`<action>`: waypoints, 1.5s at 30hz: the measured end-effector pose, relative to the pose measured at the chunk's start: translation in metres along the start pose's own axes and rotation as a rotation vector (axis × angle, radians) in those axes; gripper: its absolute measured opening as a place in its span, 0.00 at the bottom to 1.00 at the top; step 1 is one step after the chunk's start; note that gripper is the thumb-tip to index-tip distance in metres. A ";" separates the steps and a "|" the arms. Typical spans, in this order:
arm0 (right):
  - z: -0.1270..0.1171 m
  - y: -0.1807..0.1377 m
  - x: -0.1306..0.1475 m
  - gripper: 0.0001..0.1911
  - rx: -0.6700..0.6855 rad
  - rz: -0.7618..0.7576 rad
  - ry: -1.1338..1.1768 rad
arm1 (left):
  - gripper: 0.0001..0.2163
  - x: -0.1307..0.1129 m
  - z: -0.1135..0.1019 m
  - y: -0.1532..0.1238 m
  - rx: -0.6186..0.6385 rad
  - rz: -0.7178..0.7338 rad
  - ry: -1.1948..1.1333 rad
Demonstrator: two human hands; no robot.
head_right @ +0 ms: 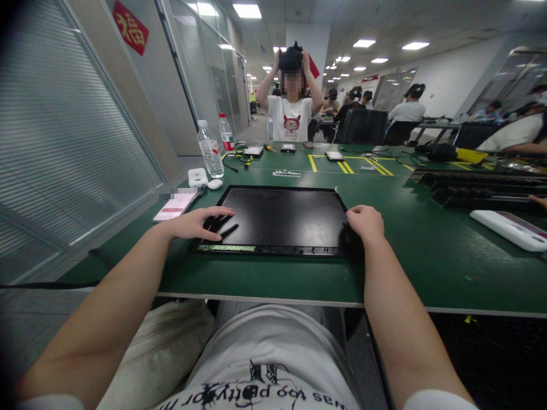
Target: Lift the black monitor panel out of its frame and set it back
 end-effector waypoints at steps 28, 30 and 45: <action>0.009 0.006 -0.008 0.13 0.017 -0.009 0.065 | 0.44 -0.008 -0.002 -0.004 -0.028 0.129 0.136; 0.010 0.007 -0.008 0.13 0.022 -0.008 0.068 | 0.44 -0.006 -0.001 -0.004 -0.023 0.119 0.129; 0.007 0.004 -0.004 0.12 0.021 -0.014 0.079 | 0.36 0.032 -0.024 0.003 -0.316 -0.180 -0.037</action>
Point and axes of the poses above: each hand's wrist, its own y-axis towards the middle knuckle, its own z-axis out of the palm, x = y × z, the point moved 10 cm from there along y, towards the middle knuckle, and after that the axes turned 1 degree about -y, right-handed, at the moved point
